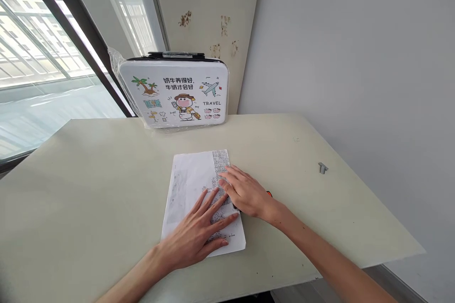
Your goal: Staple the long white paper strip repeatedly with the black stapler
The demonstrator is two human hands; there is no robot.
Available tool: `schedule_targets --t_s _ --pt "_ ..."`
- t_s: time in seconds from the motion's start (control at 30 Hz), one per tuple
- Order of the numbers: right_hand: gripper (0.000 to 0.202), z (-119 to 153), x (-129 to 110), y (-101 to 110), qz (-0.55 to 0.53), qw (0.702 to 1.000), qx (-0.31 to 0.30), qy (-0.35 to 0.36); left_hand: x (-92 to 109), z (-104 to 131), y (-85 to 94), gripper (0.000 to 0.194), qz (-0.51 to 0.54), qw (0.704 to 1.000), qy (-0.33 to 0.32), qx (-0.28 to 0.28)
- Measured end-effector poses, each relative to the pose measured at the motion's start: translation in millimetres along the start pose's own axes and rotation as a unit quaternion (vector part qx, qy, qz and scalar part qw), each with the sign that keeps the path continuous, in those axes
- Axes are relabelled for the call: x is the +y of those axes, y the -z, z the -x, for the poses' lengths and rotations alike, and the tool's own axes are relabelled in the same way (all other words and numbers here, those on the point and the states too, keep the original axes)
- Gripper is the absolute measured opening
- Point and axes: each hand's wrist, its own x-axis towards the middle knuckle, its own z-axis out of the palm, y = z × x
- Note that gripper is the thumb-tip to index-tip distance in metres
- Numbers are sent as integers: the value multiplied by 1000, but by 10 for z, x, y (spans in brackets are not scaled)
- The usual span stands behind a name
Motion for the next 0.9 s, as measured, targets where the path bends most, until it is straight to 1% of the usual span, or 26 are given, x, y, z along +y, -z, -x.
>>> schedule_targets --t_s 0.13,0.33,0.43,0.8,0.9 --pt "64 -11 27 -27 9 1000 5 -1 -7 -1 -10 57 7 1000 -3 2" --pt "67 -21 5 -49 43 999 -8 -15 -7 6 -31 61 19 999 -1 31" --pt "67 -25 -2 -56 52 998 -12 -17 -5 13 -34 61 22 999 -2 30" --pt "64 -62 42 -122 91 996 6 -12 1 11 -27 59 21 1000 -2 12" --pt "62 -70 19 -159 115 993 19 -13 2 7 -24 60 24 1000 -3 20"
